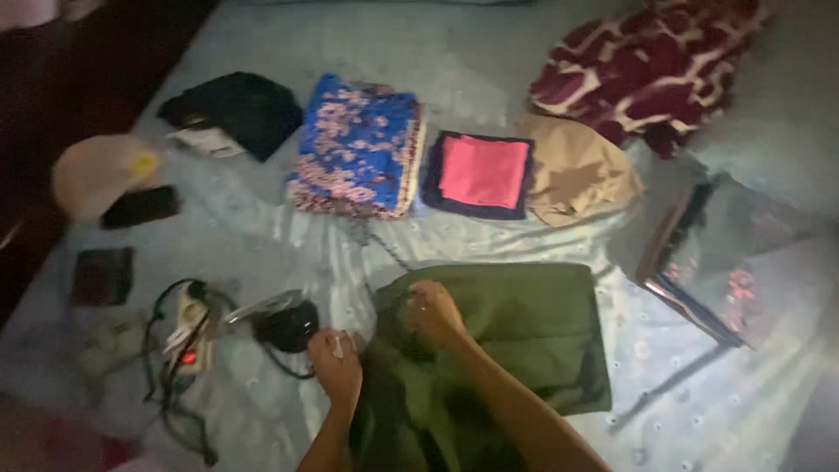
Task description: Ironing a pair of green shorts on a bed.
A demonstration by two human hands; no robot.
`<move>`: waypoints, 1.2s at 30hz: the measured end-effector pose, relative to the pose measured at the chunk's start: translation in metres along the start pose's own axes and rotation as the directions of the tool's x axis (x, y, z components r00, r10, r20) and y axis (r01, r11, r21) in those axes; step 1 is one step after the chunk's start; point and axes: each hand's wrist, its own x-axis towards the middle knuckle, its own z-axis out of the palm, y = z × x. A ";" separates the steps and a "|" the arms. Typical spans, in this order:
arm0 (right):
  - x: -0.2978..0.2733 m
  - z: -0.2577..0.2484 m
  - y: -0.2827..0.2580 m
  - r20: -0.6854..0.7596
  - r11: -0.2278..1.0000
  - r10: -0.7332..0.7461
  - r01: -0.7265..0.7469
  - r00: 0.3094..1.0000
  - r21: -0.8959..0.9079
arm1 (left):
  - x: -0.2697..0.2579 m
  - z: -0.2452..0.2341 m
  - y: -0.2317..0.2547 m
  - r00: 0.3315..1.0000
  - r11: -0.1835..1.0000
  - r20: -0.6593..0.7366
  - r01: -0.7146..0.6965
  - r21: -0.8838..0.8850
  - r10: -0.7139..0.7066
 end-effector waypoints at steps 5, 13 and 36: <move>0.043 -0.055 -0.132 0.149 0.705 0.068 -0.153 0.987 0.692 | 0.008 -0.029 -0.022 0.934 0.962 -0.327 0.211 0.171 -0.146; 0.073 -0.014 -0.239 0.097 0.829 -0.104 0.033 0.990 0.559 | 0.032 -0.043 -0.090 0.803 0.893 -0.391 0.396 -0.214 -0.450; -0.048 -0.249 -0.137 0.178 0.549 0.286 -0.313 0.942 0.775 | -0.012 -0.117 0.028 0.889 0.980 -0.415 0.195 -0.045 -0.196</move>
